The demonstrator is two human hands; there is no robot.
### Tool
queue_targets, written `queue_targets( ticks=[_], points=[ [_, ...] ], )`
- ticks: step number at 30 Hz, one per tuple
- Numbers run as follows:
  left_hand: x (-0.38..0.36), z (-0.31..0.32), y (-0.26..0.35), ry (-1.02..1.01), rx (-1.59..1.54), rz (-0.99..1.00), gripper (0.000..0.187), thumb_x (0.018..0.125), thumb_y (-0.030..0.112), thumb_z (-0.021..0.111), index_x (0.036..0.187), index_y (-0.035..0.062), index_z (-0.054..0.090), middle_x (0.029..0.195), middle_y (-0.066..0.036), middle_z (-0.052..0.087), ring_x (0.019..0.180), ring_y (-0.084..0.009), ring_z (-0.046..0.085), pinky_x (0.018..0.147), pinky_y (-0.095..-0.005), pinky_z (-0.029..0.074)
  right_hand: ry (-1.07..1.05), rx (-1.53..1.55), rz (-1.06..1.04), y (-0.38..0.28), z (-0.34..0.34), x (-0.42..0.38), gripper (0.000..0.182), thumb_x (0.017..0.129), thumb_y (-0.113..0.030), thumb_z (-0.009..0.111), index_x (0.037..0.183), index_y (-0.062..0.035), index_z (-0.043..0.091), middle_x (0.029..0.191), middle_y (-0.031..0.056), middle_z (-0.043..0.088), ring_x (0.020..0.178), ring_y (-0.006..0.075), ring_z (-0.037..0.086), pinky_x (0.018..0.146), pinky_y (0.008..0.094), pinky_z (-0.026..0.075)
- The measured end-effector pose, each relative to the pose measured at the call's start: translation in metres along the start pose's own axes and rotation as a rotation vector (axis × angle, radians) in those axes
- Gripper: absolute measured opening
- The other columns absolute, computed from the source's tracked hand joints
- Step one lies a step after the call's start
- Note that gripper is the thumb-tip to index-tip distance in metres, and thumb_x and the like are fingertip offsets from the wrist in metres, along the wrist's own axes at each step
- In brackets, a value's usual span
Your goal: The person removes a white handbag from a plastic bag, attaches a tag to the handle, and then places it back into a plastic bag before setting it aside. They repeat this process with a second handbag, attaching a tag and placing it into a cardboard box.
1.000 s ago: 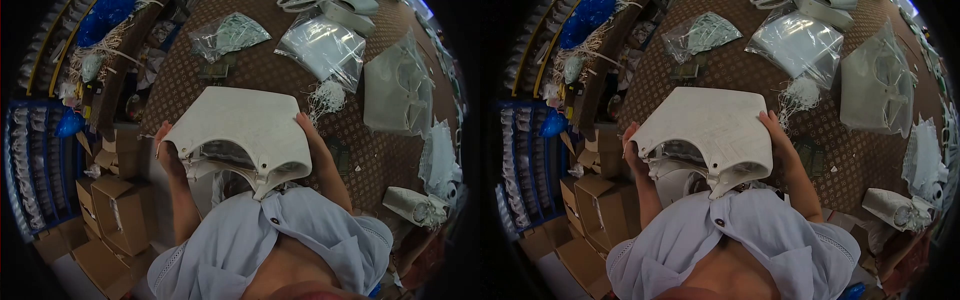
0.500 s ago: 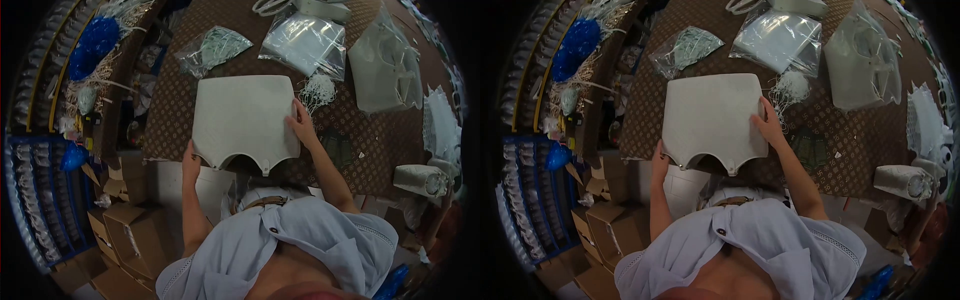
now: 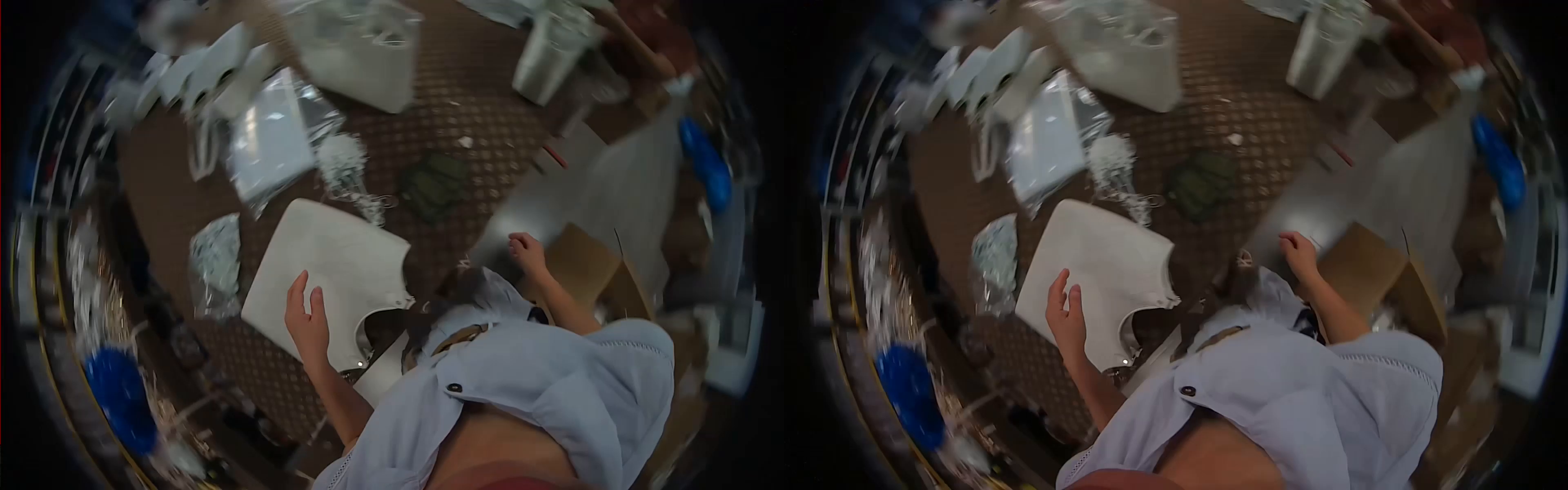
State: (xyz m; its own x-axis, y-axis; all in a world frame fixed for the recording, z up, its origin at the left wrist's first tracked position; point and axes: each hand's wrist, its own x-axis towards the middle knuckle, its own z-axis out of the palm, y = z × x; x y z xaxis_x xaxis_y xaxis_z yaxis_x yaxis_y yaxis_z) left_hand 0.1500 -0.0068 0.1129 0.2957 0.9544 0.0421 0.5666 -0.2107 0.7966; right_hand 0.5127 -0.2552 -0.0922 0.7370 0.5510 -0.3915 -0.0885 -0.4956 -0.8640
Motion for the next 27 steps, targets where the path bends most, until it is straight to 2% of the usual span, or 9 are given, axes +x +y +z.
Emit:
queue_targets(
  ticks=[2,3,5,8,12,15,19,25,27],
  points=[
    [0.011,0.044,0.029,-0.263,-0.056,0.123,0.033,0.088,0.013,0.055,0.119,0.0013,0.054,0.116,-0.017,0.056,0.109,-0.0306,0.053,0.093,-0.0353,0.04,0.091,-0.483,-0.071,0.042,-0.04,-0.031,0.024,0.081,-0.02,0.058,0.095,-0.0019,0.064,0.083,0.0139,0.065,0.069,0.0253,0.062,0.062,0.0347,0.049],
    [0.015,0.066,0.043,-0.388,-0.089,0.186,0.034,0.088,0.013,0.055,0.12,0.0015,0.053,0.117,-0.017,0.056,0.109,-0.0304,0.053,0.093,-0.0347,0.04,0.189,-0.45,0.004,0.068,-0.059,-0.046,0.024,0.081,-0.02,0.058,0.095,-0.0019,0.064,0.083,0.0139,0.065,0.069,0.0253,0.062,0.062,0.0347,0.049],
    [0.012,0.107,0.071,-0.668,-0.039,0.378,0.035,0.088,0.015,0.056,0.121,0.0024,0.053,0.119,-0.017,0.055,0.111,-0.0296,0.052,0.093,-0.0347,0.04,-0.261,-1.084,0.148,0.121,-0.09,-0.078,0.026,0.075,-0.024,0.061,0.088,-0.0028,0.066,0.084,0.0195,0.064,0.077,0.0344,0.062,0.067,0.0399,0.049],
    [0.003,0.168,0.095,-1.062,-0.02,0.436,0.039,0.086,0.017,0.059,0.122,0.0035,0.053,0.121,-0.017,0.054,0.113,-0.0293,0.052,0.092,-0.0343,0.041,-0.072,-0.747,0.538,0.139,-0.095,-0.118,0.022,0.067,-0.024,0.061,0.077,-0.0068,0.07,0.087,0.0169,0.065,0.079,0.036,0.062,0.071,0.0414,0.05],
    [-0.004,0.243,0.142,-1.44,0.271,0.486,0.048,0.085,0.027,0.059,0.126,0.0047,0.049,0.118,-0.016,0.056,0.105,-0.0312,0.055,0.085,-0.0355,0.044,0.046,-0.461,0.481,0.199,-0.097,-0.133,0.028,0.076,-0.029,0.055,0.088,-0.0069,0.068,0.088,0.0203,0.064,0.083,0.0356,0.062,0.072,0.0437,0.048],
    [-0.006,0.311,0.198,-1.519,0.45,0.646,0.05,0.084,0.03,0.059,0.125,0.0043,0.049,0.115,-0.015,0.057,0.104,-0.0327,0.054,0.083,-0.0383,0.045,-0.005,-0.366,0.356,0.27,-0.113,-0.101,0.033,0.078,-0.034,0.052,0.091,-0.0082,0.067,0.09,0.0207,0.064,0.085,0.0354,0.062,0.075,0.0447,0.047],
    [-0.016,0.416,0.27,-1.42,0.525,0.993,0.049,0.083,0.028,0.06,0.122,0.0011,0.049,0.115,-0.017,0.057,0.103,-0.0347,0.054,0.085,-0.0401,0.044,0.224,-0.261,0.472,0.235,-0.18,-0.062,0.028,0.076,-0.028,0.054,0.088,-0.0061,0.067,0.092,0.0192,0.064,0.088,0.0362,0.061,0.077,0.0435,0.048],
    [-0.039,0.536,0.384,-1.507,0.427,1.27,0.048,0.083,0.029,0.059,0.122,0.0014,0.05,0.113,-0.018,0.058,0.102,-0.0362,0.054,0.087,-0.0411,0.044,0.624,0.017,0.736,0.177,-0.289,-0.01,0.042,0.08,-0.03,0.053,0.116,-0.0097,0.057,0.116,0.0186,0.057,0.11,0.0352,0.052,0.093,0.0415,0.042],
    [-0.037,0.575,0.404,-1.548,0.473,1.313,0.048,0.083,0.029,0.059,0.122,0.0023,0.049,0.113,-0.018,0.058,0.103,-0.0359,0.054,0.087,-0.0411,0.044,0.582,-0.547,0.703,0.197,-0.303,0.027,0.054,0.081,-0.03,0.051,0.131,-0.0108,0.043,0.136,0.0177,0.04,0.128,0.0358,0.033,0.103,0.05,0.028]
  ],
)
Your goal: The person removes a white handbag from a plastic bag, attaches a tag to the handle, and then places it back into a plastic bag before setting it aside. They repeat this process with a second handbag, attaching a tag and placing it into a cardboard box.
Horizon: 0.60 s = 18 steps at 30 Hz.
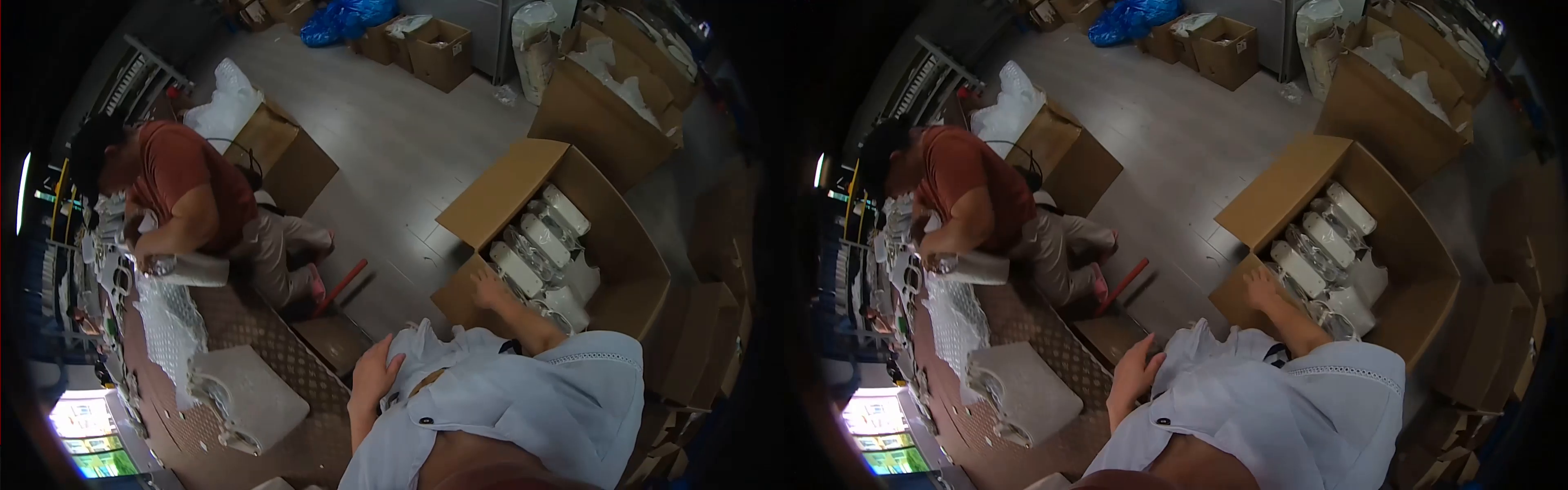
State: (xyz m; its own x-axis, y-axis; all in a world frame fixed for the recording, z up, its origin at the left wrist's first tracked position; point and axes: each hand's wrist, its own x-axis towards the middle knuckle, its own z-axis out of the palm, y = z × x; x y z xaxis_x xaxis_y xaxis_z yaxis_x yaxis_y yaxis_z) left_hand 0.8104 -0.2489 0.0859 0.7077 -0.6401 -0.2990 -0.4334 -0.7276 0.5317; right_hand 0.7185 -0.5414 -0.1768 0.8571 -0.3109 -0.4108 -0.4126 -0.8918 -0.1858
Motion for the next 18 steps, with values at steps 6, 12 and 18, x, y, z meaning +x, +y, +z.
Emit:
queue_targets(
  ticks=[6,12,18],
  points=[
    [0.134,-0.06,-0.047,-0.317,0.202,-0.018,0.05,0.084,0.032,0.057,0.124,0.0045,0.048,0.112,-0.018,0.058,0.104,-0.0341,0.055,0.086,-0.0409,0.044,-0.081,0.025,0.176,-0.013,0.01,0.112,0.052,0.083,-0.024,0.045,0.132,-0.0077,0.04,0.143,0.0177,0.029,0.135,0.0352,0.017,0.105,0.0598,0.014],
    [0.28,-0.141,-0.088,-0.336,0.287,0.154,0.05,0.084,0.032,0.058,0.124,0.0036,0.048,0.112,-0.018,0.058,0.104,-0.0341,0.054,0.087,-0.0413,0.044,-0.358,0.012,0.515,0.003,0.035,0.136,0.06,0.083,-0.03,0.045,0.139,-0.0102,0.033,0.148,0.0143,0.018,0.138,0.0346,0.008,0.105,0.0602,0.008],
    [0.436,-0.179,-0.058,-0.406,0.317,0.401,0.051,0.083,0.032,0.059,0.127,0.0075,0.047,0.114,-0.02,0.057,0.106,-0.0379,0.053,0.092,-0.0412,0.041,-0.536,0.231,0.846,-0.028,-0.082,0.165,0.081,0.074,-0.023,0.062,0.144,-0.0183,0.022,0.151,0.0115,0.009,0.139,0.034,0.002,0.106,0.0613,-0.002]
  ],
)
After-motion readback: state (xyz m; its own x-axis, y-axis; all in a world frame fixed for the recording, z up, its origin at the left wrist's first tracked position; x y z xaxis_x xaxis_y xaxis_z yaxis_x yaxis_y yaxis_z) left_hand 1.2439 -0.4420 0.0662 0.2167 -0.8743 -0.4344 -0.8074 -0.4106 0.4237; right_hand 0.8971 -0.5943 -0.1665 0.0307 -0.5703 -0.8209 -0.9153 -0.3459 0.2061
